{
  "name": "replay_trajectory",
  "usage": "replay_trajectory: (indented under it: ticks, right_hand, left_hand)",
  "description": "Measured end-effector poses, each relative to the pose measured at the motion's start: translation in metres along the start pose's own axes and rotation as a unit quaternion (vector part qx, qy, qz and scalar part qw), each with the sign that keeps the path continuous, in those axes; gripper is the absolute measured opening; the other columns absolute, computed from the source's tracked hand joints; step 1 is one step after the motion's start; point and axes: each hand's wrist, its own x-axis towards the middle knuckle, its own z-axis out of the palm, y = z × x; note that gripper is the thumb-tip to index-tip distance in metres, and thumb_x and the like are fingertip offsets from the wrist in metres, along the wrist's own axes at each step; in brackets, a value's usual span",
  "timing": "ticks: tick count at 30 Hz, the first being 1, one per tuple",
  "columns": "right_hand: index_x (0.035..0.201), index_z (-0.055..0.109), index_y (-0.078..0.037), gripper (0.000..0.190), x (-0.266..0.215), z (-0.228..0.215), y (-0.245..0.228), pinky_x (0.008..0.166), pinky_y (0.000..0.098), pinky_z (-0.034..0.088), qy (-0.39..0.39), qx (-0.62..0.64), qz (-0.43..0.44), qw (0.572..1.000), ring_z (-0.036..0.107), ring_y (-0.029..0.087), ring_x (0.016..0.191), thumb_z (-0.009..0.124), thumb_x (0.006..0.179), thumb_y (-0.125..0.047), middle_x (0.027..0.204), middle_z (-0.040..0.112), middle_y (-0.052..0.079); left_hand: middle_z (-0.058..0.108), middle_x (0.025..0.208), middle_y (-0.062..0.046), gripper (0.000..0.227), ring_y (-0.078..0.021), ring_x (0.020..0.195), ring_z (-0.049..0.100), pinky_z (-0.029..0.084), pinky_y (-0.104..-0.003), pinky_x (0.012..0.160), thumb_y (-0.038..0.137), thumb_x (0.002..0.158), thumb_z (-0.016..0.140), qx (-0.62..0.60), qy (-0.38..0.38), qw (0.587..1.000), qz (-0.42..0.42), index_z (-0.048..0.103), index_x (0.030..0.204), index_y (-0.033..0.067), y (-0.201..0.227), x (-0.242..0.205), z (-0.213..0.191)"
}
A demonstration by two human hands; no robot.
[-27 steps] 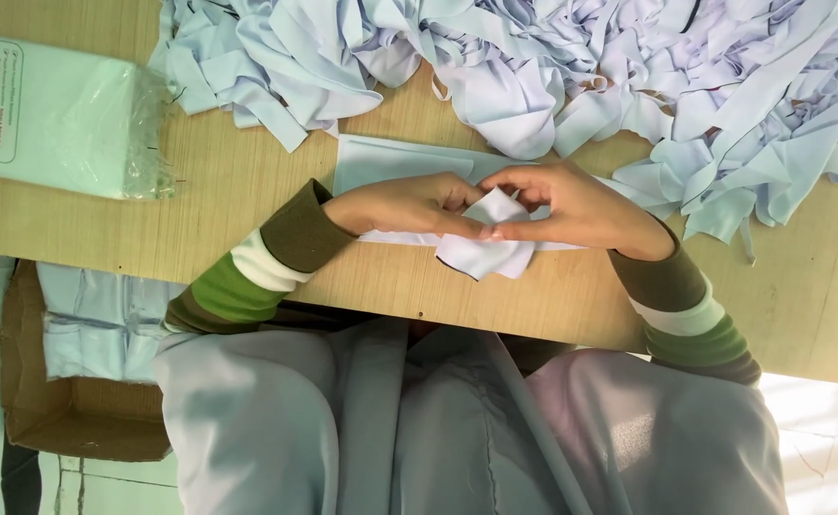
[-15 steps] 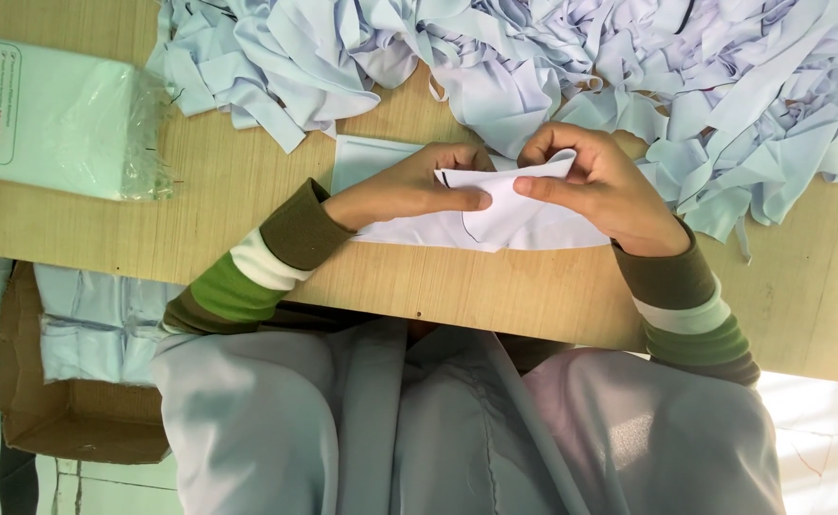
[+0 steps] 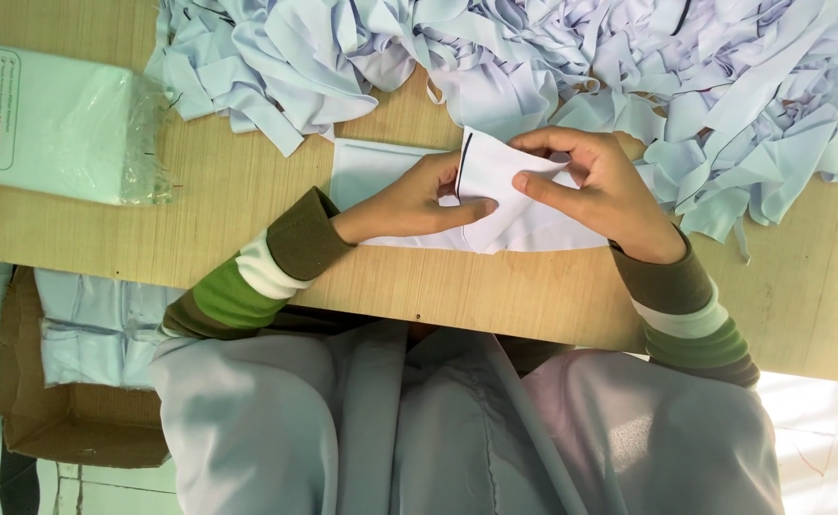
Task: The person folds and rolls a long strip of white fabric by hand, then places the rolled fabric into a clear plastic bag.
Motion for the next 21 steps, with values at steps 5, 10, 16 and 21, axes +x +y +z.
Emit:
replay_trajectory:
  ticks: [5,10,16,21]
  right_hand:
    - [0.108,0.072,0.000,0.015,-0.007,-0.002,0.006,0.098,0.0342,0.051,-0.010,0.050,-0.012,0.999,0.059,0.014,0.101,0.072,0.094,-0.004,0.094,0.066,0.009]
    - [0.106,0.070,-0.001,0.014,-0.012,-0.010,0.017,0.113,0.0466,0.042,-0.040,0.095,-0.087,0.991,0.052,0.025,0.130,0.068,0.093,-0.004,0.130,0.057,0.018]
    - [0.098,0.069,-0.014,0.012,-0.013,-0.024,0.005,0.137,0.0618,0.023,-0.070,-0.106,-0.196,0.972,0.036,0.042,0.155,0.060,0.093,-0.009,0.153,0.048,0.019]
    - [0.092,0.073,-0.015,0.037,-0.026,-0.032,0.030,0.130,0.0544,0.026,-0.069,-0.201,-0.156,0.965,0.037,0.040,0.154,0.053,0.084,0.014,0.154,0.049,0.015]
  left_hand:
    - [0.068,0.114,-0.009,0.057,-0.0189,0.109,0.060,0.051,-0.040,0.097,0.023,0.085,0.089,0.065,-0.023,0.998,0.010,0.053,0.126,0.0079,0.012,-0.004,0.011]
    - [0.062,0.129,-0.031,0.049,-0.0502,0.124,0.059,0.045,-0.058,0.108,0.000,0.089,0.072,0.187,-0.032,0.979,0.075,0.053,0.134,-0.0034,0.018,-0.006,0.014]
    - [0.057,0.149,-0.010,0.056,-0.0380,0.120,0.067,0.055,-0.050,0.095,-0.015,0.074,0.064,0.396,-0.016,0.902,0.174,0.055,0.127,0.0039,0.010,-0.006,-0.016]
    - [0.070,0.127,-0.005,0.031,-0.0232,0.084,0.065,0.047,-0.035,0.077,-0.010,0.077,0.078,0.587,-0.007,0.776,0.230,0.067,0.091,0.0152,0.006,-0.005,-0.024]
